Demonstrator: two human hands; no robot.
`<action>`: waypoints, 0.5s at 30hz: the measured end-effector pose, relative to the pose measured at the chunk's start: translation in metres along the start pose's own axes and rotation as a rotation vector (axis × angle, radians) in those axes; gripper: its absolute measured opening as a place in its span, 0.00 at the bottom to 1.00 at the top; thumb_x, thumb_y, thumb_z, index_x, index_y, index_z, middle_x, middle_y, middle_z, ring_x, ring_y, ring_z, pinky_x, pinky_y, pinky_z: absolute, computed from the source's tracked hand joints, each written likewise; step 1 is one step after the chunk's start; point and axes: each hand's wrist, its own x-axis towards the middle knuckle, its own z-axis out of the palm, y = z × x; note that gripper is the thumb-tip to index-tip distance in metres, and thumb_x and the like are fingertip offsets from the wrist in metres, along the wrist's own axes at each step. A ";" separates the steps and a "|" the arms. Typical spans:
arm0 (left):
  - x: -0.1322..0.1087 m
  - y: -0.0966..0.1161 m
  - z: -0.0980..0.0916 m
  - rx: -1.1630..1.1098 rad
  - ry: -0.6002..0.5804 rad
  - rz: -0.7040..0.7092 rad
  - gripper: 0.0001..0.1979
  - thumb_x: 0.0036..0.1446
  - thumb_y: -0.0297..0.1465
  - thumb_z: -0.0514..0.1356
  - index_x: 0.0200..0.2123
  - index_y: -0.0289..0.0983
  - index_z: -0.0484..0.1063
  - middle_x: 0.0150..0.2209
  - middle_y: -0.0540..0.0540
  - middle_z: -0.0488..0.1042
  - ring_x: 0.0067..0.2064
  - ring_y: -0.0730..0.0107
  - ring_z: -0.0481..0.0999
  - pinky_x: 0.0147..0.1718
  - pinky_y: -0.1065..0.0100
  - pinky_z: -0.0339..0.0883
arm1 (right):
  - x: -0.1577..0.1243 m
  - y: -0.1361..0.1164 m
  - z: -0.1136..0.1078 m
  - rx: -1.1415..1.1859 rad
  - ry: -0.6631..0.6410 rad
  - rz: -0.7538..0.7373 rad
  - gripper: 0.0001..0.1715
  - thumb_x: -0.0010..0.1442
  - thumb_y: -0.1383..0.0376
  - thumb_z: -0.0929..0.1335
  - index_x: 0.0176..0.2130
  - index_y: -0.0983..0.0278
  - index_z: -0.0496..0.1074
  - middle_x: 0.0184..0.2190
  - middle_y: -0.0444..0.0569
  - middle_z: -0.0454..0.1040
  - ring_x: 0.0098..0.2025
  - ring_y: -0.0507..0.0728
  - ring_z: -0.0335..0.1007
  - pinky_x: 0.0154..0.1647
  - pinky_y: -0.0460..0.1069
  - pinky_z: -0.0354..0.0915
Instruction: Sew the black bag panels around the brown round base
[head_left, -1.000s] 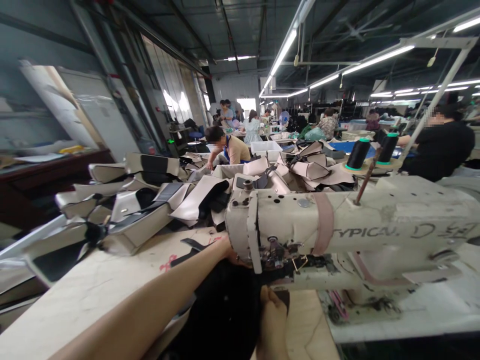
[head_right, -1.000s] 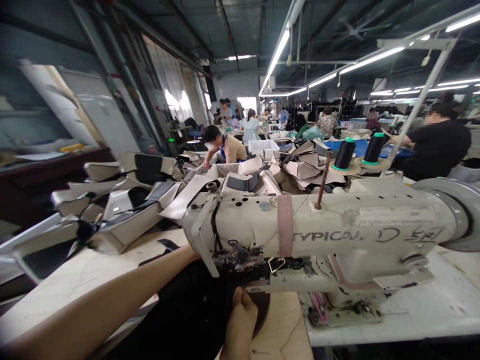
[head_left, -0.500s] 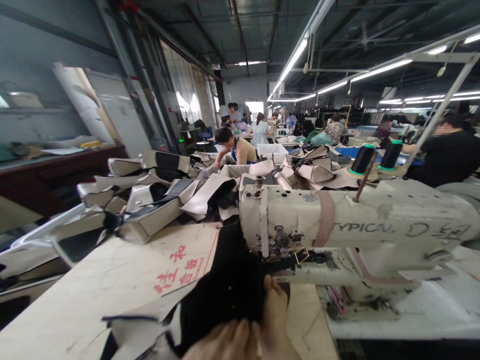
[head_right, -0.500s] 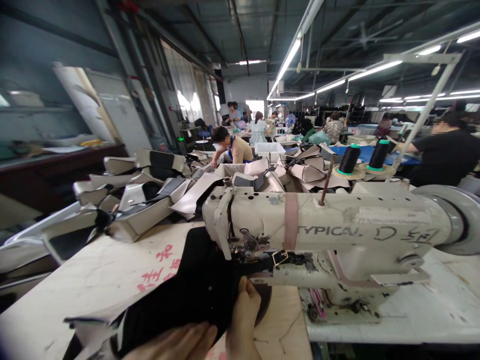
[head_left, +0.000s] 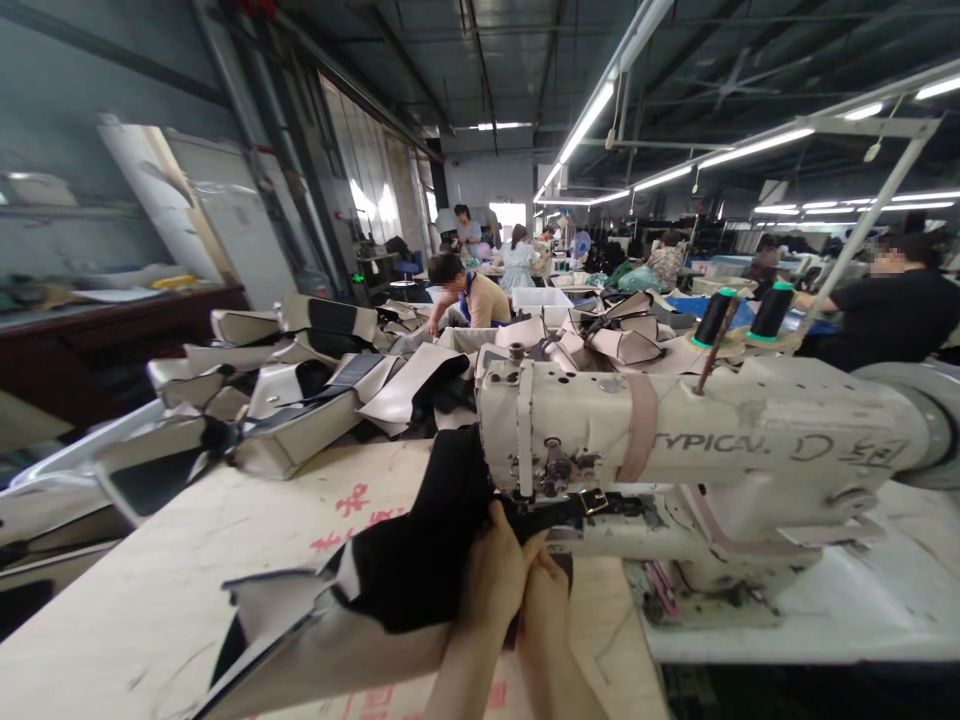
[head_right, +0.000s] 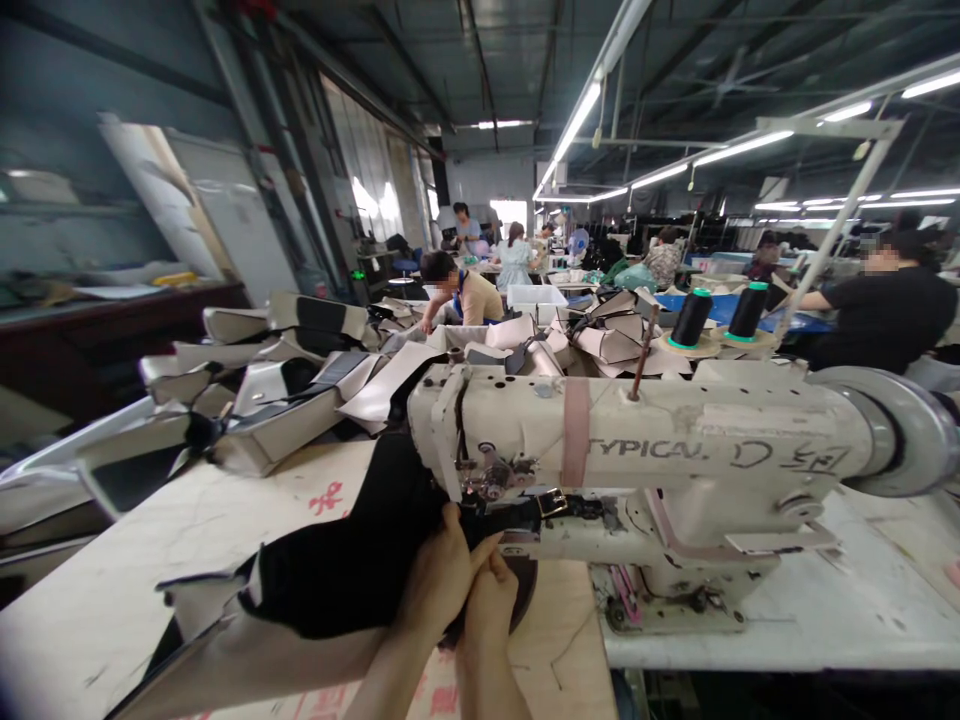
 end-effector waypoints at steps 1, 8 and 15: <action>-0.001 0.000 0.003 0.038 0.048 0.031 0.21 0.59 0.36 0.48 0.50 0.27 0.55 0.39 0.33 0.74 0.41 0.54 0.75 0.36 0.64 0.65 | 0.000 -0.001 0.000 0.008 0.000 0.010 0.21 0.46 0.54 0.66 0.33 0.69 0.72 0.30 0.53 0.75 0.36 0.59 0.71 0.36 0.49 0.67; 0.004 -0.012 0.021 -0.015 0.123 0.073 0.15 0.57 0.25 0.43 0.47 0.31 0.57 0.36 0.37 0.75 0.38 0.57 0.75 0.35 0.64 0.64 | 0.002 -0.002 -0.002 0.003 -0.015 0.022 0.24 0.45 0.53 0.69 0.34 0.70 0.73 0.32 0.53 0.75 0.37 0.58 0.70 0.39 0.50 0.65; 0.016 -0.035 0.035 -0.449 0.146 -0.069 0.09 0.60 0.32 0.42 0.43 0.39 0.56 0.39 0.43 0.74 0.41 0.63 0.74 0.40 0.65 0.65 | 0.009 0.006 -0.011 -0.092 -0.070 0.019 0.29 0.49 0.47 0.68 0.37 0.70 0.73 0.34 0.54 0.75 0.38 0.58 0.69 0.40 0.49 0.63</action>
